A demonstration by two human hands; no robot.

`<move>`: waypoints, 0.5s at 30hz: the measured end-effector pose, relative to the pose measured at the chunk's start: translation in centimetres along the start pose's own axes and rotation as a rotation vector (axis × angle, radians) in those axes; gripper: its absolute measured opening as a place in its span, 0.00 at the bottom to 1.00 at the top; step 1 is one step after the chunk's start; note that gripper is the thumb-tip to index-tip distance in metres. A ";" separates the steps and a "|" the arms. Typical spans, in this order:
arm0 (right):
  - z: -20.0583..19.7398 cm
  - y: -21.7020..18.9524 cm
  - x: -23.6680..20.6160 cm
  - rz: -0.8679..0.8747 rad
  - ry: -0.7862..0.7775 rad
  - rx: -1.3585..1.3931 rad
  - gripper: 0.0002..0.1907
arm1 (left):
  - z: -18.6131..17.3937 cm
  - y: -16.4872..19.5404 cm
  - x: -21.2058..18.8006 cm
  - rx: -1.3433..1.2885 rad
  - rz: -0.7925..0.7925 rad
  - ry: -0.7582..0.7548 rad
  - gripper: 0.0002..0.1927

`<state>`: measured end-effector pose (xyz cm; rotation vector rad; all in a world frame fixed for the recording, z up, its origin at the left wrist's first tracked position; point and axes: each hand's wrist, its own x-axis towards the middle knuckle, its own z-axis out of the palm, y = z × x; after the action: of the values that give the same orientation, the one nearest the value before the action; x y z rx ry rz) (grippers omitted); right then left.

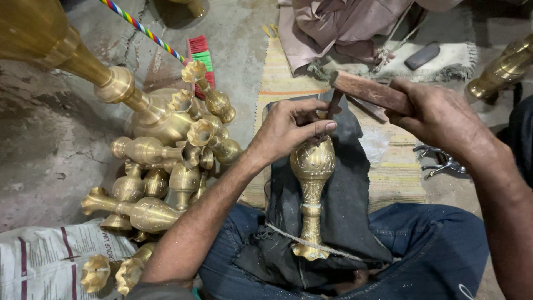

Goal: The person sits cross-legged on the floor with an engraved brass vase on a cloth over their lap. They hold a metal punch against the vase's surface with one hand and repeatedly strike the punch with a wooden mallet held in the other hand, repositioning the punch around the vase body to work the brass.

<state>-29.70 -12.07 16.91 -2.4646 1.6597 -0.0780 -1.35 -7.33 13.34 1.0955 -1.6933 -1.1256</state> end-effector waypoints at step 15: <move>1.6 1.4 0.4 -0.015 0.072 0.209 0.29 | -0.3 -0.1 0.1 0.048 0.010 0.004 0.20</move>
<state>-30.62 -12.83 15.10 -2.3428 1.5716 -0.3287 -1.12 -7.53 13.37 1.1167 -1.7287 -1.0808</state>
